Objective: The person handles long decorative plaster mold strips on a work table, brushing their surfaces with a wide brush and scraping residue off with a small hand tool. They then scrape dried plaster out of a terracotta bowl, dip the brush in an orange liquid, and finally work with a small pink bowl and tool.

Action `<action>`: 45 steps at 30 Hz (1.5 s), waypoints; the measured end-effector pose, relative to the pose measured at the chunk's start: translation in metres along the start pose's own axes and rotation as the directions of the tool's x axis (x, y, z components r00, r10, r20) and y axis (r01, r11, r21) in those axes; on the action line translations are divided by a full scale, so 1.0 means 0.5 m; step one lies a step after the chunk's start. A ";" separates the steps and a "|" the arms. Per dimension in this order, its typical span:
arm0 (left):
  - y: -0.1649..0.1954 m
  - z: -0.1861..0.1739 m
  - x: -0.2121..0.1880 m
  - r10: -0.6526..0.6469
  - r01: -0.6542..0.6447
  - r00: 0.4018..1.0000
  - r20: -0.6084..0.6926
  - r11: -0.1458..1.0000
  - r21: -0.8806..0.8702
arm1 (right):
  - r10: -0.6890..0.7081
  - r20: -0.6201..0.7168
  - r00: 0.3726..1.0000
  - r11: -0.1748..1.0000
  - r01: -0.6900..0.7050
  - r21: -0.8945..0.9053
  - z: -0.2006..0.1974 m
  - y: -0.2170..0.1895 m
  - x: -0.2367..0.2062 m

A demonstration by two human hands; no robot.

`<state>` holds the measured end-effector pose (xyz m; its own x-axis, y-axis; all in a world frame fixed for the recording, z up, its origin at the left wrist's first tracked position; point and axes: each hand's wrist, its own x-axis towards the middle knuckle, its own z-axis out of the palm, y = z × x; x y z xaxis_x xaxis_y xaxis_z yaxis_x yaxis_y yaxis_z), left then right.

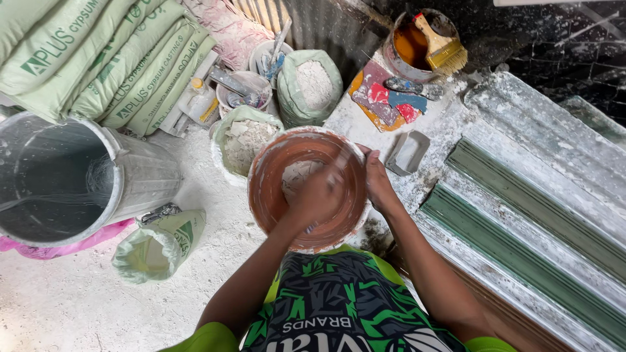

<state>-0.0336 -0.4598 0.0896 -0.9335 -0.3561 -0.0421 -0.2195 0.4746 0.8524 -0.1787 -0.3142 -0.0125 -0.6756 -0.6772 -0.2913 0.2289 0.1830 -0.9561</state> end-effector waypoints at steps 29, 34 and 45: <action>0.004 -0.001 -0.016 -0.190 0.199 0.969 0.158 0.979 -0.042 | 0.232 0.136 0.963 0.973 -0.231 -0.018 -0.028 0.083 -0.013; -0.038 -0.032 -0.003 -0.514 0.503 0.857 0.007 0.835 -0.226 | 0.151 0.098 0.984 0.986 -0.157 0.057 -0.022 0.078 -0.028; -0.083 -0.019 0.002 -0.383 0.321 0.902 -0.198 0.903 -0.284 | 0.101 0.167 0.981 0.994 -0.107 0.031 -0.018 -0.001 -0.058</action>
<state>-0.0228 -0.4876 0.0595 -0.7022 -0.6624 -0.2612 -0.4173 0.0856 0.9048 -0.1656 -0.2881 -0.0037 -0.5223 -0.7650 -0.3768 0.3218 0.2324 -0.9178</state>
